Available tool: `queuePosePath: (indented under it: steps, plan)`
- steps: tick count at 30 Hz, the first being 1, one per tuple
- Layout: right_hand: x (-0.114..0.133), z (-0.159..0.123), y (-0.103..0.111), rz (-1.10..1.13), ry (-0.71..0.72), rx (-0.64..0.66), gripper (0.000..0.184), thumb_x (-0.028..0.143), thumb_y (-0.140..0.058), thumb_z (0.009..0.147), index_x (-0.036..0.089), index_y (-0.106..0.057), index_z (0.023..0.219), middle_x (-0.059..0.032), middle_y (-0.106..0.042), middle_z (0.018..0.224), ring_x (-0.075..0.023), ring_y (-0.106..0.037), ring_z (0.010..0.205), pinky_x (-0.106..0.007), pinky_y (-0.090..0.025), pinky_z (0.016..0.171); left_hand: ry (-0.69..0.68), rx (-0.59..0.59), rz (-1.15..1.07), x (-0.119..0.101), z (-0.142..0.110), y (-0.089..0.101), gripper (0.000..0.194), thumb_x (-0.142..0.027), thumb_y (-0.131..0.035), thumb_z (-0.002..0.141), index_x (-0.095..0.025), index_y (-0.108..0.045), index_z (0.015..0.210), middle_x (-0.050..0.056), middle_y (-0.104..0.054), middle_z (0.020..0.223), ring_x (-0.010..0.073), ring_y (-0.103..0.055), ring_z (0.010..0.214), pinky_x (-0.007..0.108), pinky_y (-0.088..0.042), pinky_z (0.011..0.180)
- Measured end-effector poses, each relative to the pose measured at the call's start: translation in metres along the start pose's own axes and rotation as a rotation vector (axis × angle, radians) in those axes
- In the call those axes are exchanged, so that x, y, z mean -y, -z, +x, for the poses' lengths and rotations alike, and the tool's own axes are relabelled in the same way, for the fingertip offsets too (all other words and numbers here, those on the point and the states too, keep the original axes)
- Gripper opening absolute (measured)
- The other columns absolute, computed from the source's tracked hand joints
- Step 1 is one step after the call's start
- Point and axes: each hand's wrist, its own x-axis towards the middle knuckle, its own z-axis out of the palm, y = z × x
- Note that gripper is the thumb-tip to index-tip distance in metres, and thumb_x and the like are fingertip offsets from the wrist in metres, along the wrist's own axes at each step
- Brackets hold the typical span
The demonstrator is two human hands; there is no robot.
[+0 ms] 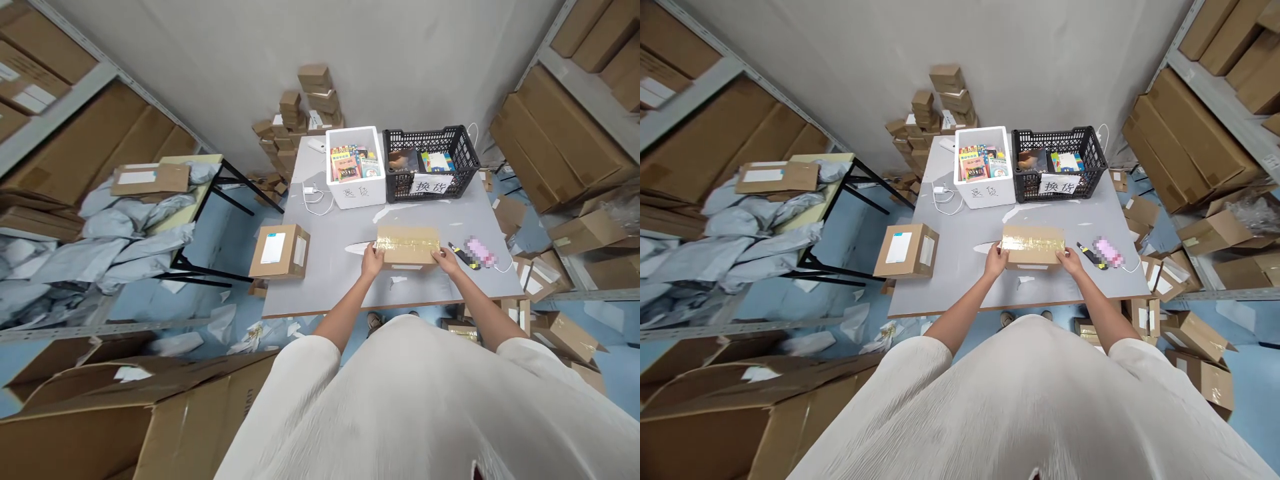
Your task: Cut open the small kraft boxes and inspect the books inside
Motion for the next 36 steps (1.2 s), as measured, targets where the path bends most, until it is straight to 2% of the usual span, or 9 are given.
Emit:
queuePosePath:
  steps: [6, 10, 14, 18, 22, 25, 29, 32, 36]
  plan:
    - [0.005, 0.004, 0.0, 0.017, 0.041, 0.005, 0.046, 0.044, -0.079, 0.079, 0.02, -0.078, 0.118, -0.0141, -0.081, 0.129, -0.0326, -0.075, 0.121, -0.047, -0.059, 0.109, -0.343, -0.058, 0.304, -0.013, -0.009, 0.004, 0.044, -0.02, -0.052, 0.108, -0.024, -0.059, 0.151, 0.016, -0.061, 0.156, 0.0329, -0.056, 0.146, 0.048, -0.045, 0.121]
    - [0.004, 0.002, -0.002, 0.047, 0.052, 0.002, 0.047, 0.045, -0.077, 0.078, 0.02, -0.08, 0.117, -0.0137, -0.083, 0.126, -0.0334, -0.078, 0.113, -0.049, -0.061, 0.106, -0.434, -0.029, 0.457, -0.02, -0.017, 0.007, 0.043, -0.012, -0.042, 0.109, -0.026, -0.064, 0.143, 0.014, -0.066, 0.151, 0.0312, -0.054, 0.148, 0.052, -0.037, 0.125]
    - [0.003, 0.0, -0.004, 0.004, 0.053, -0.036, 0.045, 0.045, -0.075, 0.079, 0.02, -0.081, 0.116, -0.0124, -0.085, 0.121, -0.0323, -0.078, 0.11, -0.05, -0.06, 0.109, -0.537, 0.081, 0.551, -0.028, -0.018, 0.003, 0.056, -0.001, -0.052, 0.095, -0.025, -0.063, 0.145, 0.013, -0.066, 0.151, 0.0317, -0.054, 0.148, 0.053, -0.038, 0.124]
    - [0.013, -0.005, -0.009, 0.013, 0.104, -0.071, 0.054, 0.047, -0.074, 0.081, 0.018, -0.08, 0.126, -0.0137, -0.083, 0.124, -0.0318, -0.078, 0.109, -0.051, -0.06, 0.108, -0.706, 0.231, 0.494, -0.041, -0.02, -0.006, 0.054, -0.009, -0.053, 0.099, -0.024, -0.061, 0.15, 0.014, -0.065, 0.154, 0.0314, -0.063, 0.137, 0.049, -0.05, 0.115]
    - [0.039, -0.011, -0.027, 0.041, 0.259, -0.08, 0.059, 0.057, -0.067, 0.089, 0.019, -0.079, 0.133, -0.0154, -0.08, 0.131, -0.0321, -0.075, 0.117, -0.054, -0.057, 0.114, -0.782, 0.182, 0.351, -0.054, -0.024, -0.004, 0.042, -0.027, -0.046, 0.112, -0.023, -0.06, 0.151, 0.015, -0.066, 0.152, 0.0306, -0.065, 0.137, 0.048, -0.054, 0.115]
    - [0.068, -0.017, -0.051, 0.057, 0.413, -0.046, 0.059, 0.064, -0.062, 0.095, 0.023, -0.081, 0.132, -0.0151, -0.076, 0.139, -0.0322, -0.071, 0.127, -0.053, -0.054, 0.118, -0.76, 0.054, 0.282, -0.062, -0.025, 0.013, 0.046, -0.039, -0.048, 0.114, -0.022, -0.057, 0.156, 0.017, -0.064, 0.155, 0.0326, -0.063, 0.143, 0.05, -0.053, 0.118]
    - [0.105, -0.031, -0.095, 0.07, 0.577, 0.115, 0.059, 0.067, -0.069, 0.094, 0.027, -0.079, 0.136, -0.0127, -0.074, 0.144, -0.0329, -0.069, 0.131, -0.052, -0.055, 0.118, -0.747, -0.139, 0.258, -0.058, -0.023, 0.05, 0.06, -0.048, -0.055, 0.112, -0.024, -0.048, 0.167, 0.019, -0.052, 0.167, 0.036, -0.054, 0.153, 0.053, -0.05, 0.121]
    - [0.12, -0.042, -0.124, -0.006, 0.653, 0.15, 0.059, 0.065, -0.071, 0.094, 0.028, -0.077, 0.139, -0.0128, -0.074, 0.144, -0.0347, -0.066, 0.135, -0.055, -0.051, 0.121, -0.74, -0.185, 0.282, -0.039, -0.02, 0.078, 0.051, -0.041, -0.054, 0.111, -0.026, -0.057, 0.16, 0.018, -0.052, 0.165, 0.0359, -0.056, 0.15, 0.054, -0.05, 0.119]
    - [0.12, -0.053, -0.147, -0.214, 0.613, 0.009, 0.055, 0.064, -0.074, 0.091, 0.028, -0.08, 0.132, -0.0147, -0.067, 0.153, -0.04, -0.055, 0.147, -0.065, -0.04, 0.127, -0.685, -0.249, 0.291, 0.0, -0.017, 0.112, 0.041, -0.027, -0.051, 0.109, -0.024, -0.069, 0.145, 0.018, -0.056, 0.158, 0.0341, -0.058, 0.144, 0.053, -0.05, 0.12]
